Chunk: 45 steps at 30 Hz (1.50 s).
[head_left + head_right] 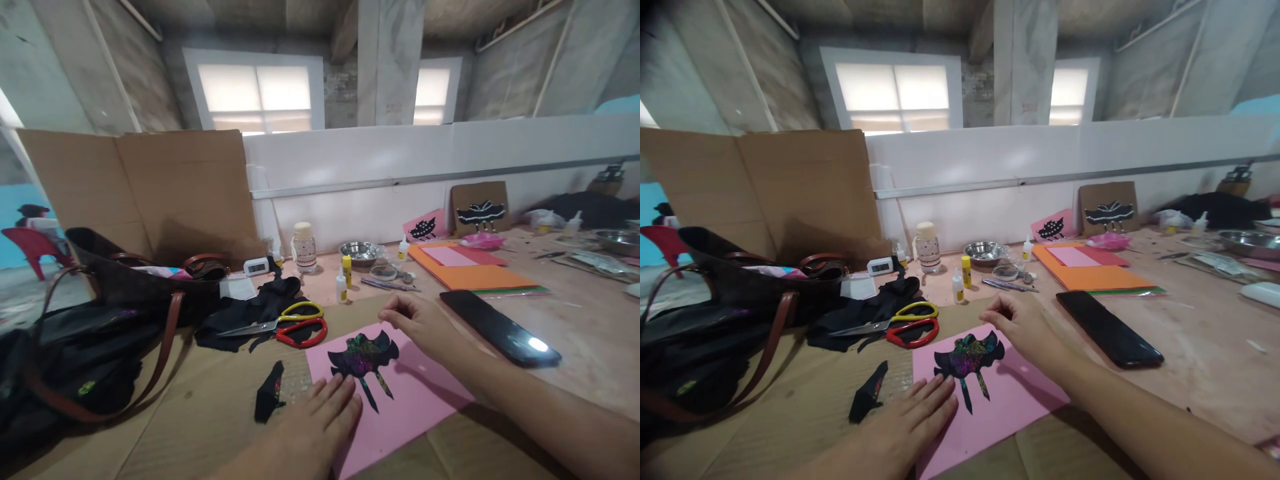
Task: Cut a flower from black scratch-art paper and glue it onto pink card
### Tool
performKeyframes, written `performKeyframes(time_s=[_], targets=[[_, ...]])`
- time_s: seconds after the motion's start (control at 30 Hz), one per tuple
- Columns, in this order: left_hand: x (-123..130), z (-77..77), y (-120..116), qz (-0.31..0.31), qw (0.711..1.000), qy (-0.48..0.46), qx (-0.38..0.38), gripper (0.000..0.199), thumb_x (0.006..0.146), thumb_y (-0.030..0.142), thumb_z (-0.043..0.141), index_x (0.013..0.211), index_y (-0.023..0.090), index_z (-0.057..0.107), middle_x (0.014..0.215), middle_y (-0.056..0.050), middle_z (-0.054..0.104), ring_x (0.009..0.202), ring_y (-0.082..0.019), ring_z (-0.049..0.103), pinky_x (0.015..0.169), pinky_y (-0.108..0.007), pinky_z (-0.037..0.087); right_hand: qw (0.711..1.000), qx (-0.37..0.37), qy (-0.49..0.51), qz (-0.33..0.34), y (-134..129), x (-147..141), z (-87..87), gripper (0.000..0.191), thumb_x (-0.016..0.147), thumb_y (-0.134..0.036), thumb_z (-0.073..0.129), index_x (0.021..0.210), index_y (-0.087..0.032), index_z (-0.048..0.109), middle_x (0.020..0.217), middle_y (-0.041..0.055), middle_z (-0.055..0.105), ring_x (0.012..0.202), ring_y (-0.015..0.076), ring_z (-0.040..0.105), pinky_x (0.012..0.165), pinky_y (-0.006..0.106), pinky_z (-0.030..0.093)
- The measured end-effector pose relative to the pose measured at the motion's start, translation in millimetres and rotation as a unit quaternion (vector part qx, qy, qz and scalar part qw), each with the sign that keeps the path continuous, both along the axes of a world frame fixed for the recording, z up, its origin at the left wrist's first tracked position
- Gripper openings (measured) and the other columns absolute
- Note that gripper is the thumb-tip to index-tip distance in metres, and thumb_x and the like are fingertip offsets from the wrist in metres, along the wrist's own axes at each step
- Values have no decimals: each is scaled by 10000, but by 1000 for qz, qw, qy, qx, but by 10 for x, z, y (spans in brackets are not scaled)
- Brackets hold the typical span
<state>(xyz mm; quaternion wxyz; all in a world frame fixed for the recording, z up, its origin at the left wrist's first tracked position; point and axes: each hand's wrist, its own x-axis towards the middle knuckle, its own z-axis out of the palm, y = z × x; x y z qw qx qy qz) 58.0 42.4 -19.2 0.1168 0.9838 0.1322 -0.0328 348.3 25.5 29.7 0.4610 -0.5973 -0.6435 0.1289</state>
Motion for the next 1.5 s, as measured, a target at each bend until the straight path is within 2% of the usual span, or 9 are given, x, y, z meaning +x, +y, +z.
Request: performKeyframes(time_s=[0.13, 0.37, 0.5, 0.63, 0.9, 1.03, 1.23, 1.37, 1.5], targets=[[-160, -97, -25, 81, 994, -44, 56, 900, 972, 162, 571, 1676, 252, 18, 1688, -129, 60, 1578, -361, 166, 1255, -559, 296, 1000, 1, 5, -2, -42, 23, 53, 255, 839, -407, 626, 661, -233, 570, 649, -5, 598, 613, 170, 523, 566, 279, 393], [-224, -7, -128, 123, 990, 44, 54, 708, 957, 77, 440, 1643, 151, 278, 1652, -151, 199, 1557, -313, 228, 1272, -472, 290, 999, 19, 12, -23, -15, 131, 55, 281, 832, -451, 623, 667, -229, 572, 662, 3, 599, 652, 186, 534, 603, 299, 399], [39, 292, -242, 163, 981, 98, 26, 628, 1061, 332, 439, 1604, 36, 327, 1635, -217, 188, 1548, -350, 225, 1268, -490, 266, 1000, 20, 0, -17, -35, 121, 79, 285, 836, -460, 625, 678, -227, 583, 641, -3, 586, 621, 182, 521, 581, 302, 383], [261, 352, -250, 166, 983, 75, -14, 1020, 969, 769, 421, 1607, -15, 281, 1638, -276, 129, 1555, -407, 154, 1264, -561, 236, 999, 25, -14, -17, -39, 107, 101, 307, 835, -486, 597, 669, -229, 582, 639, 5, 592, 624, 193, 544, 598, 316, 409], [757, 212, -140, 189, 980, -36, -56, 1029, 992, 747, 386, 1624, -42, 196, 1680, -283, 75, 1585, -403, 86, 1299, -562, 178, 998, 41, -31, -30, 30, 218, 18, 294, 833, -490, 620, 709, -224, 631, 688, 24, 639, 665, 209, 573, 637, 332, 428], [628, 272, -141, 188, 978, -38, -80, 992, 999, 721, 416, 1650, 25, 141, 1704, -224, 1, 1600, -361, 28, 1305, -552, 146, 998, 33, -39, -24, 15, 239, 8, 325, 858, -521, 641, 736, -220, 648, 717, 36, 665, 674, 211, 591, 633, 328, 439], [189, 434, -447, 45, 990, 0, -135, 882, 1034, 641, 451, 1631, 28, 240, 1688, -215, 110, 1588, -368, 105, 1302, -547, 138, 999, 15, -46, -1, -9, 163, 32, 347, 863, -532, 643, 720, -217, 658, 684, 41, 666, 648, 205, 588, 606, 326, 437], [161, 603, -613, -146, 959, -39, -239, 484, 1137, 319, 305, 1588, 204, 438, 1608, -43, 455, 1502, -170, 406, 1273, -279, 279, 999, 4, -39, 12, -36, 83, 38, 321, 858, -503, 642, 734, -208, 663, 683, 36, 664, 630, 190, 573, 586, 314, 427], [150, 629, -560, -52, 975, -92, -196, 526, 1077, 436, 483, 1525, 164, 525, 1640, -106, 416, 1542, -257, 356, 1277, -391, 309, 998, -1, -59, 2, -52, 39, 62, 300, 869, -471, 648, 725, -208, 646, 697, 31, 675, 646, 185, 585, 605, 309, 426]])
